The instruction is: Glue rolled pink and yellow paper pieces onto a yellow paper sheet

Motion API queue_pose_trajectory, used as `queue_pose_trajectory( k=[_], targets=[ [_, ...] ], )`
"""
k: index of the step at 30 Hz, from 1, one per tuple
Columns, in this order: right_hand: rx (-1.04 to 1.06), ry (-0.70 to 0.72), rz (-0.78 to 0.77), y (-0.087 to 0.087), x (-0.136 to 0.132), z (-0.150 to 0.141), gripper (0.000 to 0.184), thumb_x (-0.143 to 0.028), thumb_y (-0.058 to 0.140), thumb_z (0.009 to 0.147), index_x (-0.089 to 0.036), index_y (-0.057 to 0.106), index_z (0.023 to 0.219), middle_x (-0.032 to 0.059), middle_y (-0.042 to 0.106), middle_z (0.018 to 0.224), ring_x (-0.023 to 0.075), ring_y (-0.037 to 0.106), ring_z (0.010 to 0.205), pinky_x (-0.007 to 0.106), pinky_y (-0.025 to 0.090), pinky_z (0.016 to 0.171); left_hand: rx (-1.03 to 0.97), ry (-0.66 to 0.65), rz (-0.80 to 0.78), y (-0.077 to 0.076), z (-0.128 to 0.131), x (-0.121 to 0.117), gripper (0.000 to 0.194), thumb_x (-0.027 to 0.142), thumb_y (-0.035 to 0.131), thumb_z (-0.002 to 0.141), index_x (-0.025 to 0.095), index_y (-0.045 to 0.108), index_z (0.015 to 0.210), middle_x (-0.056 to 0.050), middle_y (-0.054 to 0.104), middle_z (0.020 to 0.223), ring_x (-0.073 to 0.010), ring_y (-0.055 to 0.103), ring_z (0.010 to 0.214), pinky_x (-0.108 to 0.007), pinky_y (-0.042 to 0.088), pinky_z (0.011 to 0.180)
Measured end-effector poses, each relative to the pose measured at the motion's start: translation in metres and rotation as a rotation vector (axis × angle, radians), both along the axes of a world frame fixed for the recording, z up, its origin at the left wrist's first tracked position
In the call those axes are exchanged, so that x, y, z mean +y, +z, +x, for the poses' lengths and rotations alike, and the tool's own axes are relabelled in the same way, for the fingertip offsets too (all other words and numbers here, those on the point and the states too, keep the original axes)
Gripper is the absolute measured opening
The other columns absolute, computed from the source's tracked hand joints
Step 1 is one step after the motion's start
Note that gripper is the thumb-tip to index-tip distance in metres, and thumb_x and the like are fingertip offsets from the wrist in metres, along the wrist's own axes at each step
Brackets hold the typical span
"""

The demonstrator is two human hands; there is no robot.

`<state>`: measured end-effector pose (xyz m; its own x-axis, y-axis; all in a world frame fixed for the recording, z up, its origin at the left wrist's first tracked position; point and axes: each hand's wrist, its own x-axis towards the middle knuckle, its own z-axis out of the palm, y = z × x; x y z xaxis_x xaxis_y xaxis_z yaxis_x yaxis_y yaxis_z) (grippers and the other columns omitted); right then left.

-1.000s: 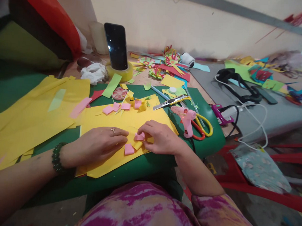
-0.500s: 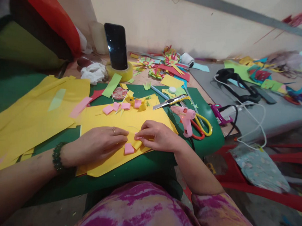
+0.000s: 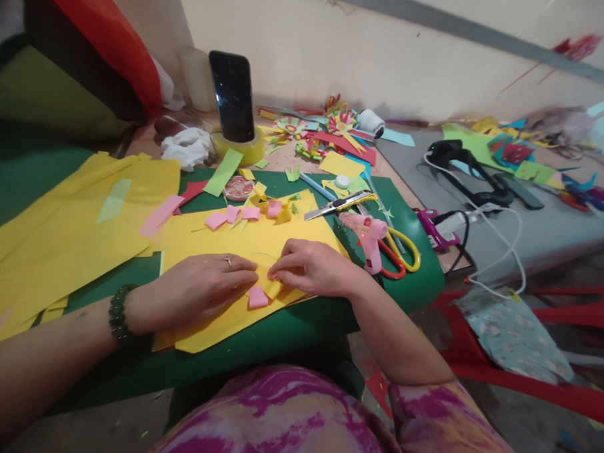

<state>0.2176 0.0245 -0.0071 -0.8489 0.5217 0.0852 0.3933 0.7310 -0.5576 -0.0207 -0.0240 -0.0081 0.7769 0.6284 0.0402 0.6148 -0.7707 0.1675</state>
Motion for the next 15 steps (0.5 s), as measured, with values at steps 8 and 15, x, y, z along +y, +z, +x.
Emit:
queue_pose_trajectory(
  k=[8, 15],
  targets=[
    [-0.109, 0.006, -0.038, 0.0076, 0.0030, -0.0046, 0.024, -0.029, 0.053, 0.094, -0.022, 0.074, 0.103, 0.0056, 0.062, 0.088, 0.0141, 0.061, 0.080, 0.025, 0.046, 0.072, -0.092, -0.013, -0.010, -0.0042, -0.0021, -0.0020, 0.027, 0.021, 0.039, 0.095, 0.021, 0.067, 0.097, -0.008, 0.067, 0.096, -0.0182, 0.062, 0.086, -0.028, 0.050, 0.074],
    [-0.115, 0.015, -0.036, 0.0053, 0.0041, -0.0048, 0.025, -0.031, 0.053, 0.094, -0.021, 0.074, 0.101, 0.0052, 0.060, 0.088, 0.0148, 0.060, 0.079, 0.027, 0.047, 0.072, -0.090, 0.003, -0.014, -0.0076, -0.0019, -0.0025, 0.026, 0.022, 0.041, 0.095, 0.021, 0.067, 0.097, -0.007, 0.066, 0.097, -0.0181, 0.062, 0.087, -0.028, 0.050, 0.075]
  ],
)
